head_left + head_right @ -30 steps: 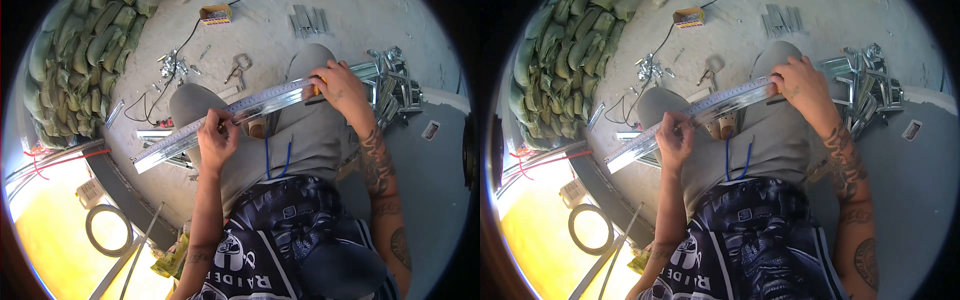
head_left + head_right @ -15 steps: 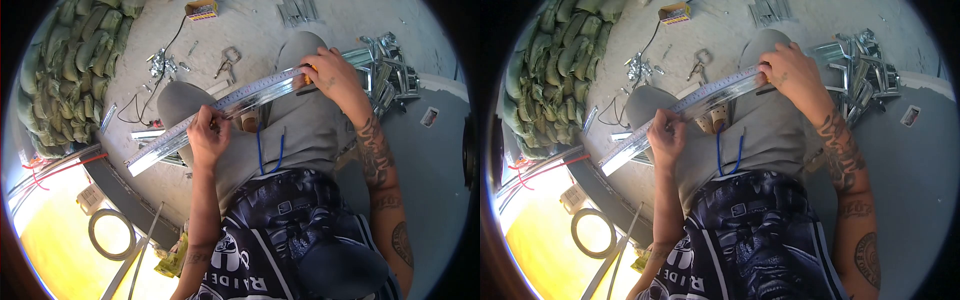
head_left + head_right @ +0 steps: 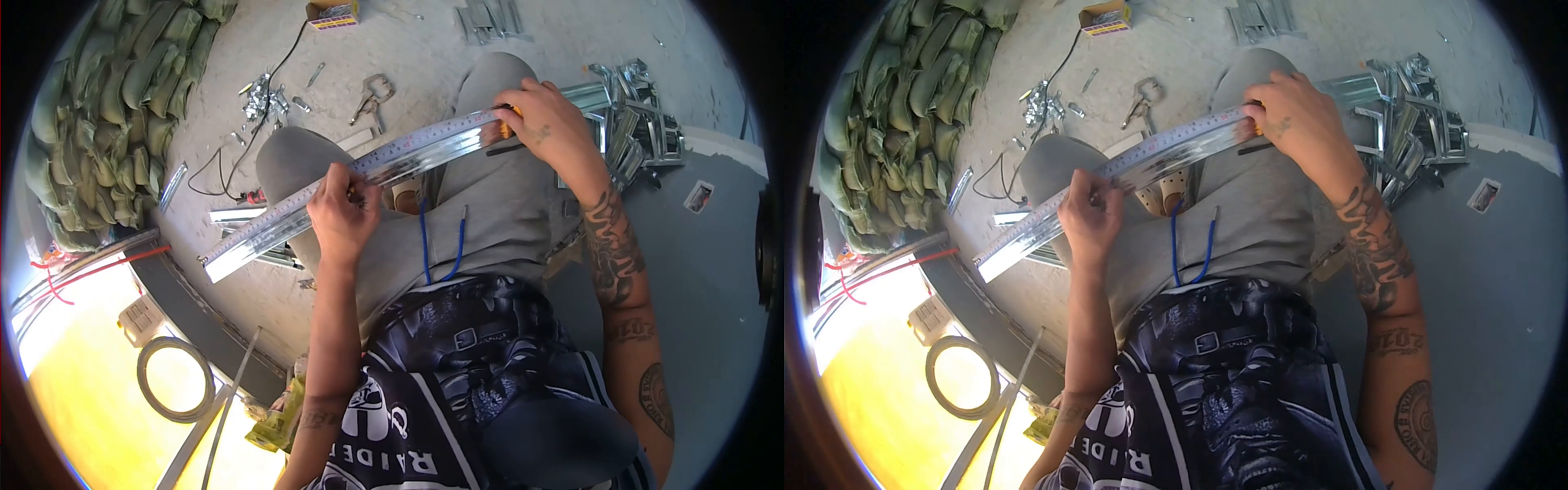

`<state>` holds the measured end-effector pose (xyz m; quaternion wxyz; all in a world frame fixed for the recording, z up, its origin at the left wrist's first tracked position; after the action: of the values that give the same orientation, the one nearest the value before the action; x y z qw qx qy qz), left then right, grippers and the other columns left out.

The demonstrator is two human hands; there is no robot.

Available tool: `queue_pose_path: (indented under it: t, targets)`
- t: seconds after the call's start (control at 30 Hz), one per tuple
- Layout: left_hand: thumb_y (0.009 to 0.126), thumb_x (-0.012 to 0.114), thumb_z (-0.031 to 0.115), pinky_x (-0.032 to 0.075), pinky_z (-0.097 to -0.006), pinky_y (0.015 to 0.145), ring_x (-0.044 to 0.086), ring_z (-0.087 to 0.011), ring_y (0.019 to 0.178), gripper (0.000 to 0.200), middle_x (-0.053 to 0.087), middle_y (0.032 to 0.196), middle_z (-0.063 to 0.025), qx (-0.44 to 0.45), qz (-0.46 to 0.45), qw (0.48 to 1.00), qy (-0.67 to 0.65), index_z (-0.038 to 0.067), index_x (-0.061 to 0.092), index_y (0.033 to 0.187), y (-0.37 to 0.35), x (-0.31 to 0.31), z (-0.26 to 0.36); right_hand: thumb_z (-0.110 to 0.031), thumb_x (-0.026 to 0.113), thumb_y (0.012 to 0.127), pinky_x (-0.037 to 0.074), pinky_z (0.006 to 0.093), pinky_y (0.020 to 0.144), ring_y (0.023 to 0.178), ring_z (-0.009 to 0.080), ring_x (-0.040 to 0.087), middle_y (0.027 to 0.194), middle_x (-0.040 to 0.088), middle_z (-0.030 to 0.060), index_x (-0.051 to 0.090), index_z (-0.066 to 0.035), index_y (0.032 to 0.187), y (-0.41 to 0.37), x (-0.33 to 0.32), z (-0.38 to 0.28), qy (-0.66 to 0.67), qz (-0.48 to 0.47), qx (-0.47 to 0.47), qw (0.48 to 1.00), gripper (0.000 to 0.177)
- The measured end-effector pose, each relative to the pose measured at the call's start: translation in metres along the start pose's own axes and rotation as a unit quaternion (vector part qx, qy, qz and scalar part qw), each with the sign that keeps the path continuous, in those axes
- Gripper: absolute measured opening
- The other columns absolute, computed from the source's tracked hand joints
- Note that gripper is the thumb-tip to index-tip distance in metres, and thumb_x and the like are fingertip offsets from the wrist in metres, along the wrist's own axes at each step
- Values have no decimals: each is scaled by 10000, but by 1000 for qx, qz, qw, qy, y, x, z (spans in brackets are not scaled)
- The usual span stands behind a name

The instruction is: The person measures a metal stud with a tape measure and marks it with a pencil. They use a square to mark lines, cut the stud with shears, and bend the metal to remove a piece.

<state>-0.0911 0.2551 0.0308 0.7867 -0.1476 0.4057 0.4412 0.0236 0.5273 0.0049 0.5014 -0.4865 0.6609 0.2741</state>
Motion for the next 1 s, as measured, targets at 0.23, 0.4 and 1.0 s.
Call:
queue_pose_path:
  t: [0.23,0.4,1.0]
  targets:
    - [734,669,1,491,-329,589,623,-246,582,96,639,646,-60,-33,-258,904,-340,45,584,729,-58,-25,14,-334,613,958,503,412,804,892,331,636,938,667,141,700,-77,1102,24,-12,13,69,-140,2,988,307]
    - [723,755,2,410,-382,638,604,-191,600,236,639,642,-14,-61,-114,725,-677,136,561,733,-107,-75,-76,-424,652,937,495,344,808,911,205,632,992,688,101,625,-20,1240,83,-19,-6,134,-367,32,920,506]
    - [840,641,222,547,-362,567,674,-209,658,323,727,837,-125,-648,66,721,-234,5,707,1071,-308,97,-345,-297,890,632,549,459,916,1099,417,606,1199,595,230,448,-25,1269,218,276,-20,-240,-403,-160,868,821]
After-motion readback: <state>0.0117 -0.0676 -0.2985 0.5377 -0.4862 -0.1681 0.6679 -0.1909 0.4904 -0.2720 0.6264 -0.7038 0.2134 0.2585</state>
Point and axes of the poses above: each hand's wrist, its own y-axis towards the middle knuckle, its own x-axis out of the palm, z = x × y, the point moved 6 cm from there along y, towards the middle knuckle
